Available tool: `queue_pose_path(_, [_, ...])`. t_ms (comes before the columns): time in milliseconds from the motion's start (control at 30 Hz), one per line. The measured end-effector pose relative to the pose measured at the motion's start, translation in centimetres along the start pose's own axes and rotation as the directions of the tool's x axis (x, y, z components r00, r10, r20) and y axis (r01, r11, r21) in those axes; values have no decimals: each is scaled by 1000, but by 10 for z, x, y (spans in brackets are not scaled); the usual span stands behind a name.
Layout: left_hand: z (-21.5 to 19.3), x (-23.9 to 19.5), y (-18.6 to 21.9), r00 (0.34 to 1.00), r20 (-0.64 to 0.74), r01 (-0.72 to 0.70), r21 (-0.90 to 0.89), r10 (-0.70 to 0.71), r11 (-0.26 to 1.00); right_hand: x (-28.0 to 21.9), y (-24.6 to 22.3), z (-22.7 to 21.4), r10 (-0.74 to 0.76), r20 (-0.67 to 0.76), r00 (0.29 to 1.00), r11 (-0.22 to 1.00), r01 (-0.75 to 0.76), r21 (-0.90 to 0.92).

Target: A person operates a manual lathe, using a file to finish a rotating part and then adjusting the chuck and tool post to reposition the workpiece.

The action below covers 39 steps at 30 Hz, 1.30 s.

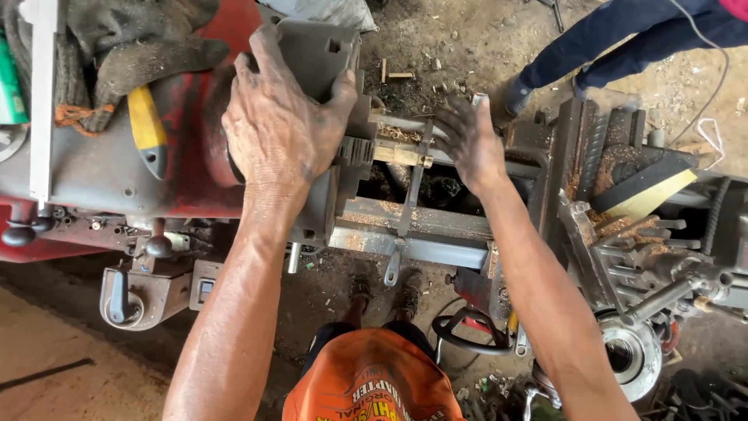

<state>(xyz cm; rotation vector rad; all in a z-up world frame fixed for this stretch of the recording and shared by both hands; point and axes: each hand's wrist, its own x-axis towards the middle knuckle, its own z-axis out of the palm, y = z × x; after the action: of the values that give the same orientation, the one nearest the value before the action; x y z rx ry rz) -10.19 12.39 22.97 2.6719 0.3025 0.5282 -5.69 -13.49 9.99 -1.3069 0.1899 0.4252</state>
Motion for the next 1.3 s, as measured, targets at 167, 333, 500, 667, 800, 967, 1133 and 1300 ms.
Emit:
queue_pose_path(167, [-1, 1, 4, 1000, -4, 16, -10, -16, 1000, 10, -16, 70, 93, 54, 994, 978, -81, -192])
queue_pose_path(333, [-1, 7, 2, 990, 105, 95, 38, -99, 995, 6, -24, 56, 165, 61, 984, 979, -156, -129])
queue_pose_path(500, [5, -5, -4, 998, -56, 20, 34, -18, 999, -15, 1, 23, 118, -98, 988, 992, -121, -27])
queue_pose_path(667, [-7, -72, -15, 979, -183, 61, -176, -93, 983, -36, 48, -7, 84, -153, 985, 996, -87, -12])
queue_pose_path(800, [66, -162, -73, 945, -251, 46, -534, -211, 844, -52, 59, -6, 47, -124, 991, 994, -59, -95])
queue_pose_path(967, [186, -264, -161, 945, 109, 327, -238, -310, 914, -56, 51, -2, 33, -127, 991, 990, -49, -129])
queue_pose_path(1133, [142, -290, -152, 915, 219, 385, -220, -340, 896, -68, 36, 13, 79, -76, 994, 989, -88, -122])
queue_pose_path(1300, [57, -226, -118, 956, -172, 118, -513, -237, 850, -64, 41, 16, 58, -106, 993, 995, -67, -80])
